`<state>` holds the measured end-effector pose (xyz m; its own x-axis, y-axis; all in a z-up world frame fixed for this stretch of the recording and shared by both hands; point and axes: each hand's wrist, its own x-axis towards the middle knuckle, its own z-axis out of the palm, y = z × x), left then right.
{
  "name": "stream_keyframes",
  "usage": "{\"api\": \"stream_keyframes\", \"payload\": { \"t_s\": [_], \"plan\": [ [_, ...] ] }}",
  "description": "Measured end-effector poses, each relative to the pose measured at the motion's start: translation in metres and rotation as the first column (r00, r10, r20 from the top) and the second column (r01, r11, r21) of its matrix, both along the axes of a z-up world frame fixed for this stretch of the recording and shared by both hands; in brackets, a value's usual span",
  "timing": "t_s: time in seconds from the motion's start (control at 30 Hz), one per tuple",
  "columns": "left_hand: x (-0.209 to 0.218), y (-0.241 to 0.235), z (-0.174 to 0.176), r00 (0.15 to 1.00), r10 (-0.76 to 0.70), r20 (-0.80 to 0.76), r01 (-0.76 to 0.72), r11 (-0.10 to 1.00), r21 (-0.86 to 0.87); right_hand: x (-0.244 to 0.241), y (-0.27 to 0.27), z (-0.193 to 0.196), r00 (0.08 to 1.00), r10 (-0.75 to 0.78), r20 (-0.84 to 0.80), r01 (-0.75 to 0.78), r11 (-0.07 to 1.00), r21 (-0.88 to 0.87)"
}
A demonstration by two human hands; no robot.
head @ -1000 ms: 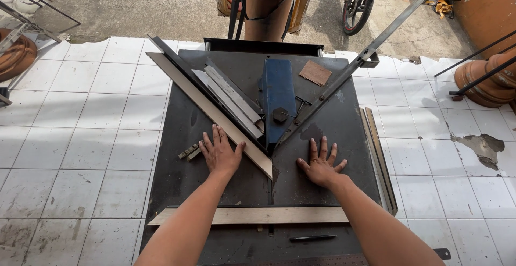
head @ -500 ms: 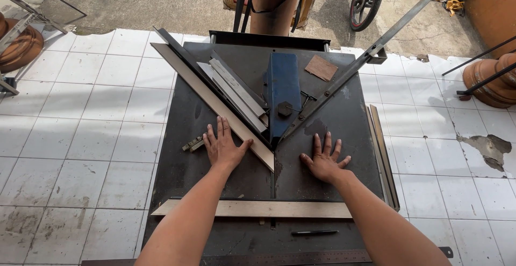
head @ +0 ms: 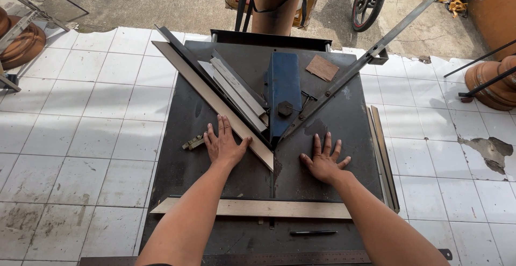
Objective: Cutting frame moldings to specific lengths using a manual miter cutting machine.
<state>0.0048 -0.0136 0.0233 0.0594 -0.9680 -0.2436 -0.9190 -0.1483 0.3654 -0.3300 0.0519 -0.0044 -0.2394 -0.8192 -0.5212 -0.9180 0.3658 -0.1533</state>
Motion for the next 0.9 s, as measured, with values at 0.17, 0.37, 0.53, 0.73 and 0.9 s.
{"api": "stream_keyframes", "payload": {
  "t_s": [0.17,0.37,0.53,0.73,0.9],
  "plan": [
    [0.0,0.0,-0.001,1.0,0.001,-0.01,-0.001,1.0,-0.007,0.0,0.003,0.0,1.0,0.014,-0.004,-0.014,1.0,-0.002],
    [-0.003,0.0,0.011,1.0,-0.002,0.009,0.002,0.999,0.046,0.0,0.002,0.003,1.0,0.023,-0.006,-0.023,1.0,0.014],
    [-0.006,-0.033,0.013,1.0,0.002,0.012,-0.003,0.999,0.047,-0.006,-0.034,-0.002,1.0,0.016,0.012,-0.016,1.0,0.009],
    [-0.015,-0.092,0.018,0.999,0.011,0.038,-0.013,0.999,0.036,-0.005,-0.092,0.012,1.0,0.003,0.028,-0.003,1.0,0.002],
    [-0.017,-0.108,0.016,1.0,0.026,0.001,-0.026,1.0,-0.006,-0.009,-0.116,0.003,1.0,0.012,0.004,-0.011,1.0,-0.011]
  ]
}}
